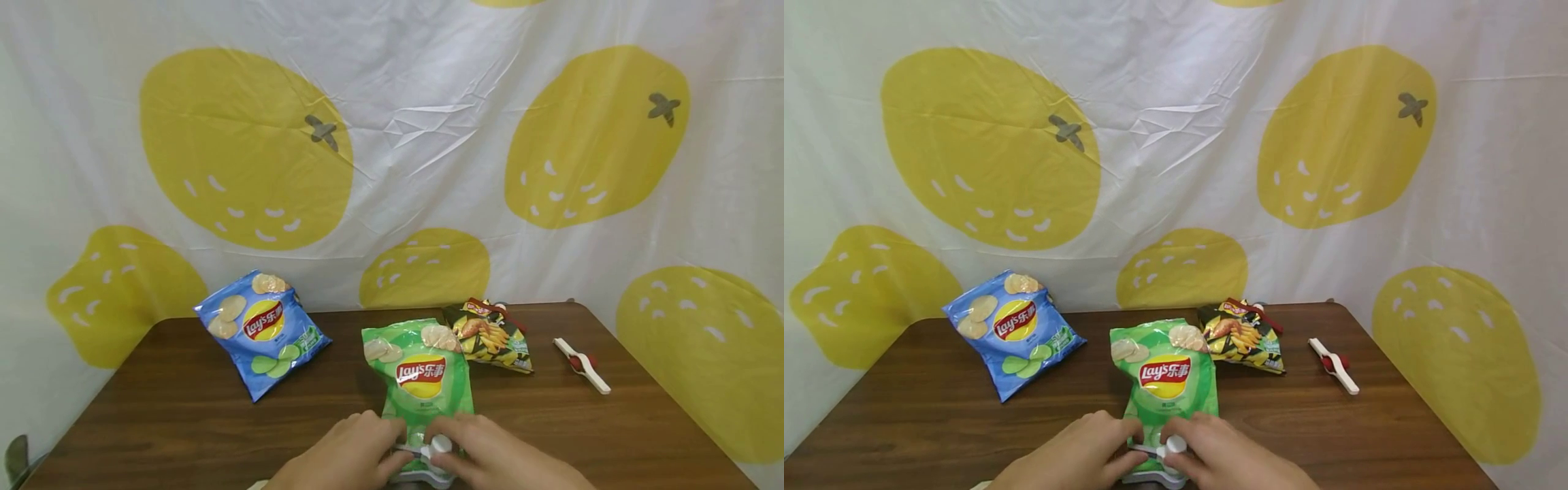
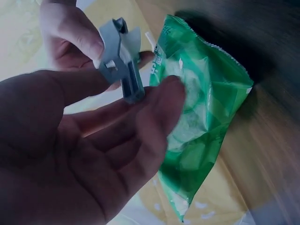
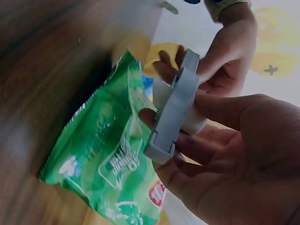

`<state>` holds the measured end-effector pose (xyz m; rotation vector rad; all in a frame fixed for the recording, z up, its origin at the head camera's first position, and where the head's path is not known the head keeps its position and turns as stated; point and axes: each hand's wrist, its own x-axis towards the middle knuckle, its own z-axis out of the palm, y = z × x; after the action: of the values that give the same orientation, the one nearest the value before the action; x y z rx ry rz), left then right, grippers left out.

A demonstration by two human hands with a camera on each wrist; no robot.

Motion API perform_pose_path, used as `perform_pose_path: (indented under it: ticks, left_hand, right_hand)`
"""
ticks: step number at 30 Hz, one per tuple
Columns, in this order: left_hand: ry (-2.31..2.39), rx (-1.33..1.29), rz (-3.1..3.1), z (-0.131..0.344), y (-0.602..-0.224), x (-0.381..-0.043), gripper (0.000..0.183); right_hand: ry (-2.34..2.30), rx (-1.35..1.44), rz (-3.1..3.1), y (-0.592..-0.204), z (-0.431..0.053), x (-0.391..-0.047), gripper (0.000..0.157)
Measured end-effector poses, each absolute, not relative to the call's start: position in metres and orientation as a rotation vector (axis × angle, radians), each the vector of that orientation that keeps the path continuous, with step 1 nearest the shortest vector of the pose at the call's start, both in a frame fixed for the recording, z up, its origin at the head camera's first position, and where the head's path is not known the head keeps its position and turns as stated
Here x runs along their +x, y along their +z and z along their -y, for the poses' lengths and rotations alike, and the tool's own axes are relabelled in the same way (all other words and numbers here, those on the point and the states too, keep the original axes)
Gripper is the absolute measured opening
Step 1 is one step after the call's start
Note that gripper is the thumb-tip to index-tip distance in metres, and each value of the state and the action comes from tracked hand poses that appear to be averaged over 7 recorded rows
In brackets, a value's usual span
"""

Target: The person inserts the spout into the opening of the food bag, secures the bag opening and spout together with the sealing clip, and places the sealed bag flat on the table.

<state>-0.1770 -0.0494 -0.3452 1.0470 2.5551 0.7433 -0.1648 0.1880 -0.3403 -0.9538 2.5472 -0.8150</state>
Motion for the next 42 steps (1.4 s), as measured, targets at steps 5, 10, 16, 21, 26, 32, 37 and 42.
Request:
perform_pose_path:
  ticks: [5,10,16,21,26,32,37,42]
  left_hand:
    - [0.716,0.98,-2.437,0.046,-0.358,-0.179,0.008]
    - [0.714,0.961,-2.413,0.043,-0.368,-0.18,0.01]
    - [0.715,1.093,-2.55,0.043,-0.375,-0.181,0.016]
    - [0.583,1.183,-2.787,0.038,-0.381,-0.185,0.022]
    - [0.568,1.199,-2.87,0.038,-0.384,-0.19,0.02]
    - [0.46,1.235,-2.993,0.04,-0.389,-0.194,0.021]
    - [0.422,1.258,-3.041,0.043,-0.393,-0.197,0.021]
    - [0.474,1.255,-2.988,0.046,-0.395,-0.198,0.025]
  right_hand:
    - [-0.84,-1.058,-2.429,-0.352,-0.183,-0.166,0.011]
    - [-0.808,-1.207,-2.459,-0.366,-0.178,-0.165,0.01]
    - [-0.761,-1.16,-2.553,-0.374,-0.176,-0.165,0.004]
    - [-0.659,-1.134,-2.711,-0.375,-0.176,-0.167,0.01]
    - [-0.591,-1.217,-2.886,-0.378,-0.179,-0.169,0.016]
    - [-0.613,-1.446,-2.963,-0.383,-0.183,-0.171,0.02]
    - [-0.751,-1.377,-2.841,-0.373,-0.185,-0.17,0.021]
    - [-0.892,-1.362,-2.91,-0.364,-0.189,-0.17,0.02]
